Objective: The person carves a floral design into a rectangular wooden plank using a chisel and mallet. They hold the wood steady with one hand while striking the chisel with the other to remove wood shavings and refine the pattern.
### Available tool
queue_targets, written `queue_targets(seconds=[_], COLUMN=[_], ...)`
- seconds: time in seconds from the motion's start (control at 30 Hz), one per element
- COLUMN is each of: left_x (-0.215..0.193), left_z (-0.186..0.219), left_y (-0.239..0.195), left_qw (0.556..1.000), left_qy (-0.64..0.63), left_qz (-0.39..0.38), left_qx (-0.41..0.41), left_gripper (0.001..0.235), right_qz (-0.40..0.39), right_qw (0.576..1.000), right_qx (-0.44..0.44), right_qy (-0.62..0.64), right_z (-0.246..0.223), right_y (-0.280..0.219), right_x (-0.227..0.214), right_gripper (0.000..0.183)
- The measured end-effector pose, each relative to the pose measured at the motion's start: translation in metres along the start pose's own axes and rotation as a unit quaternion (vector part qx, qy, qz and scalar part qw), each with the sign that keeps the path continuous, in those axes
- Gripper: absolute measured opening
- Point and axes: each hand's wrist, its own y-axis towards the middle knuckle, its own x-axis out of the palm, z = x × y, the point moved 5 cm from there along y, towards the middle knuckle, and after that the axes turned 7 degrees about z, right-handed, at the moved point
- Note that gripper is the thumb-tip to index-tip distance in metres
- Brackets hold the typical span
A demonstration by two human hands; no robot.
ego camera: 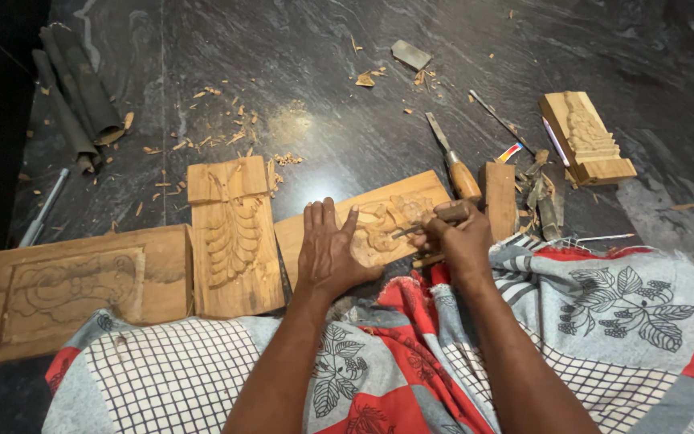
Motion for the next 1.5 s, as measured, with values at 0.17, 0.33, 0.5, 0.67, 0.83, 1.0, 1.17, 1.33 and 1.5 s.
queue_targets(seconds=[0.17, 0.33, 0.5, 0.67, 0.83, 1.0, 1.17, 1.33, 1.5], left_x=[0.000, 0.001, 0.005, 0.004, 0.004, 0.003, -0.001, 0.000, 0.002], left_z=[-0.001, -0.001, -0.002, -0.001, -0.003, -0.001, 0.002, 0.002, 0.000], left_y=[0.001, 0.001, 0.000, -0.001, 0.001, 0.003, 0.003, 0.003, 0.002], left_qw=[1.000, 1.000, 1.000, 1.000, 1.000, 0.999, 1.000, 0.999, 0.999], left_qy=[-0.005, -0.001, -0.007, -0.003, -0.001, -0.002, 0.009, 0.012, 0.011], left_qz=[-0.013, -0.003, -0.011, 0.026, 0.004, -0.022, -0.010, -0.031, -0.030], left_qx=[-0.008, 0.001, -0.010, 0.004, -0.013, -0.025, -0.027, -0.037, -0.038], left_gripper=[0.109, 0.111, 0.110, 0.111, 0.111, 0.110, 0.110, 0.110, 0.111], right_qz=[-0.063, -0.139, -0.043, 0.081, 0.080, -0.021, 0.065, 0.023, 0.052], right_qw=[0.997, 0.983, 0.999, 0.995, 0.971, 0.966, 0.997, 0.994, 0.857], right_qx=[-0.029, -0.046, -0.016, 0.042, 0.146, 0.084, -0.043, -0.099, -0.390], right_qy=[-0.030, -0.115, 0.003, 0.044, 0.169, 0.242, 0.007, -0.037, -0.332], right_z=[-0.004, -0.020, -0.012, 0.031, 0.059, 0.039, 0.008, -0.006, -0.030], right_y=[0.007, 0.023, 0.009, -0.009, 0.007, 0.015, 0.005, -0.004, -0.027], right_x=[0.003, 0.015, 0.013, -0.003, -0.008, -0.015, -0.021, -0.008, 0.018], right_gripper=[0.019, 0.016, 0.021, 0.008, 0.007, 0.011, 0.016, 0.022, 0.029])
